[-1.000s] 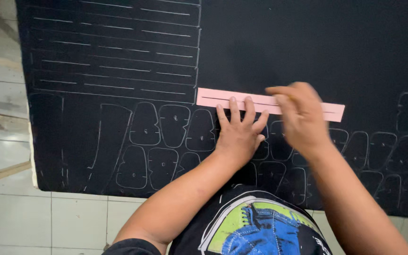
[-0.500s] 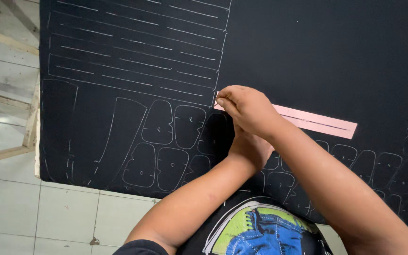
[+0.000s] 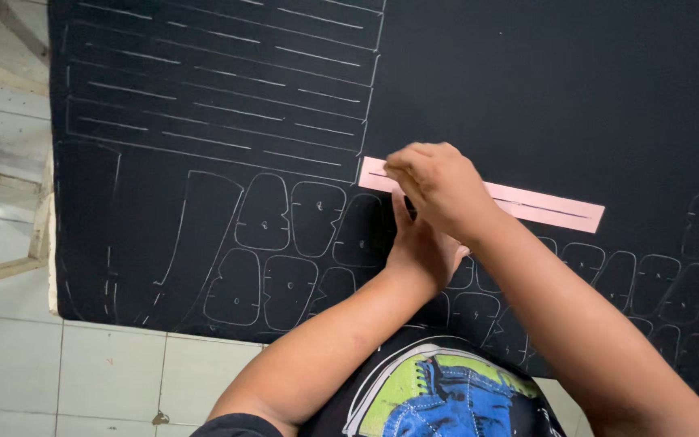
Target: The person lays a long pink paper strip template on a large sheet of black material spread on a table, aligns it with chalk lines, and traces along its edge with a pencil. They reposition the template to different rows and trace additional parallel lines across the sheet.
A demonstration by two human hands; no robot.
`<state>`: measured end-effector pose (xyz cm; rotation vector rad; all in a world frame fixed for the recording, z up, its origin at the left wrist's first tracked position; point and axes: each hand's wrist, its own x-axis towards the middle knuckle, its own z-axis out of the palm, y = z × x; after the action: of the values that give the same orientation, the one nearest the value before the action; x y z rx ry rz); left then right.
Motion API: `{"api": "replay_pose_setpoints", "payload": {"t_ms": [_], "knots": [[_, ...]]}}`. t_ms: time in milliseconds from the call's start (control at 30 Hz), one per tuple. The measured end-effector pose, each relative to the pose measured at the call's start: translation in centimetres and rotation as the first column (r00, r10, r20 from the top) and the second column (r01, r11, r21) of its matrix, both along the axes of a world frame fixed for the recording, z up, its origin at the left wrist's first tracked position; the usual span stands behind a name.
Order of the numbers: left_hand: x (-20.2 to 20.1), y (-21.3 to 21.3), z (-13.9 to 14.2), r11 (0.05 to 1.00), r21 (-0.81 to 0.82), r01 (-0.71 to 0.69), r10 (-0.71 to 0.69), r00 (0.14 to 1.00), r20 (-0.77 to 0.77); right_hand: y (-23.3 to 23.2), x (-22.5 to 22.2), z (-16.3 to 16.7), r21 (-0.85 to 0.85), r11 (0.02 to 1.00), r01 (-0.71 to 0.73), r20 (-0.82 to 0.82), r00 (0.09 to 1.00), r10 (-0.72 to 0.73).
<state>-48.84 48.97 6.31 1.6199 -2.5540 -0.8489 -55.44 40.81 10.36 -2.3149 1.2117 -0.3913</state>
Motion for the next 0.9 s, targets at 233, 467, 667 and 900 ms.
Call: {"api": "replay_pose_setpoints", "payload": {"t_ms": [233, 467, 667, 900], "knots": [[-1.3, -0.2, 0.1, 0.997, -0.011, 0.082, -0.078, 0.979, 0.19, 1.0, -3.5, 0.3, 0.212, 0.966, 0.147, 0.102, 0.98, -0.172], [-2.1, -0.6, -0.5, 0.996, 0.004, 0.088, -0.088, 0.978, 0.19, 0.1, -1.1, -1.4, 0.239, 0.959, 0.155, 0.257, 0.942, -0.216], [-2.5, -0.8, -0.6, 0.995, -0.051, 0.083, -0.072, 0.978, 0.197, -0.4, -2.1, -1.4, 0.109, 0.991, 0.071, 0.205, 0.974, -0.093], [-2.2, -1.0, 1.1, 0.984, -0.152, 0.09, -0.062, 0.981, 0.182, 1.8, -11.7, 0.7, -0.076, 0.983, 0.169, -0.11, 0.978, -0.177]]}}
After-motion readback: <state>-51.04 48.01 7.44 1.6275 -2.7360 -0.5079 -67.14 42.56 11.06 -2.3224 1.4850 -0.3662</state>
